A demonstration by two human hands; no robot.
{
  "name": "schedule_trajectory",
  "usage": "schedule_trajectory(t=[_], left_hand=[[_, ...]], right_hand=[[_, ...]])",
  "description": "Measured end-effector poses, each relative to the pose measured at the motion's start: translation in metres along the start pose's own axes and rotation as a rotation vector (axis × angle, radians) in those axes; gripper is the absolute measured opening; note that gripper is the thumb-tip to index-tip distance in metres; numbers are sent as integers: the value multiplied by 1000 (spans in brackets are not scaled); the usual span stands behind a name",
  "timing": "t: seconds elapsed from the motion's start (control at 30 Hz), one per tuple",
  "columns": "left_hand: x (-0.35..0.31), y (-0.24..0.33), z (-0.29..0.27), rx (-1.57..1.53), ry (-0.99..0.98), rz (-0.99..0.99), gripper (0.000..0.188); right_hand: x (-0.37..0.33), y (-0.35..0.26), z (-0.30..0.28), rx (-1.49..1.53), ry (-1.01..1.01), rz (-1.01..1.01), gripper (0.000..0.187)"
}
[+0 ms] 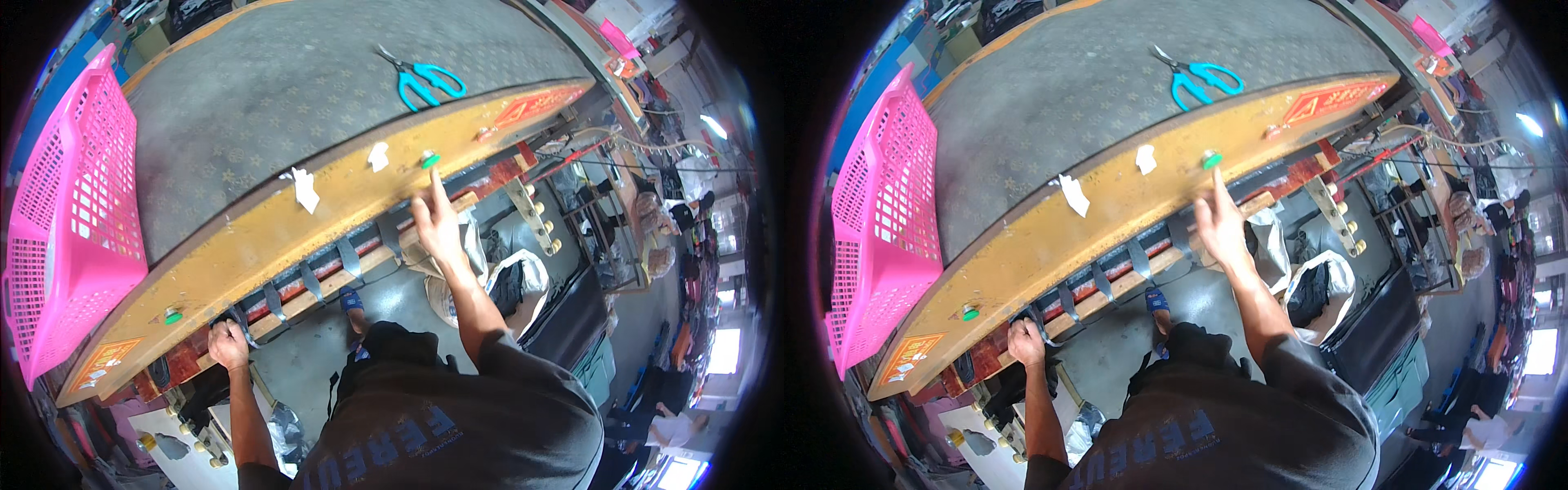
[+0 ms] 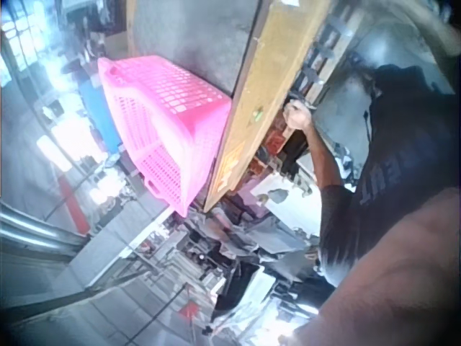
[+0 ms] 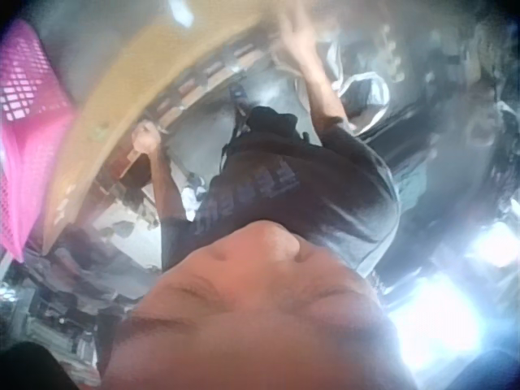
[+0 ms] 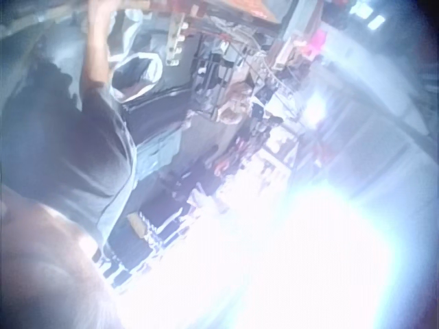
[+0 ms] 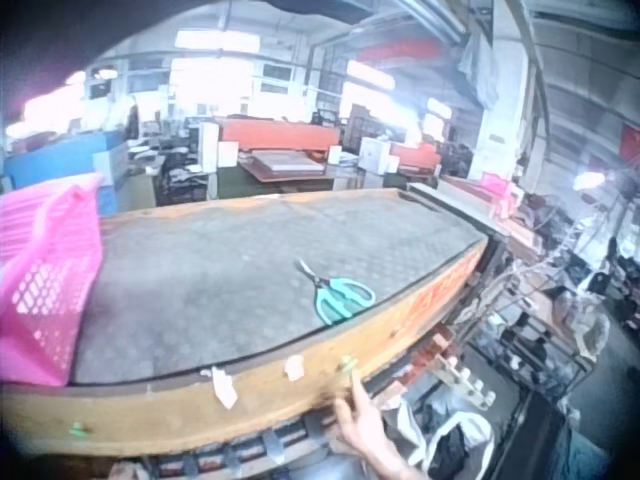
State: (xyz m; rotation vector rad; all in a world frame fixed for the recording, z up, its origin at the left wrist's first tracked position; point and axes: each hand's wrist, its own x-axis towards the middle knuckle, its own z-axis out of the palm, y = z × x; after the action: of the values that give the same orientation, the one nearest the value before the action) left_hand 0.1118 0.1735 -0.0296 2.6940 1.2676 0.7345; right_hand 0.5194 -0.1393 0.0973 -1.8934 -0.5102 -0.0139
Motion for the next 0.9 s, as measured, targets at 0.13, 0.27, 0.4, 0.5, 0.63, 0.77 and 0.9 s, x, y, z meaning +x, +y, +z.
schedule_trajectory(t=[0.13,0.27,0.4,0.5,0.63,0.77,0.9], left_hand=[[1,0,-9,-21,32,68,26],[2,1,-12,13,10,27,26],[1,1,-11,11,7,-10,30],[-2,1,-8,-34,10,-60,32],[-17,4,-5,-41,-1,-80,31],[-62,7,-16,-34,-85,-170,30],[-116,11,-32,-67,-47,-195,33]], right_hand=[[-28,49,10,-454,-246,-305,34],[-32,77,24,-541,-330,-368,25],[-33,74,22,-552,-347,-274,26],[-35,69,18,-519,-329,-308,28],[-45,74,12,-526,-323,-291,31],[-79,78,-12,-514,-370,-225,33],[-94,70,-53,-373,-297,-119,26]])
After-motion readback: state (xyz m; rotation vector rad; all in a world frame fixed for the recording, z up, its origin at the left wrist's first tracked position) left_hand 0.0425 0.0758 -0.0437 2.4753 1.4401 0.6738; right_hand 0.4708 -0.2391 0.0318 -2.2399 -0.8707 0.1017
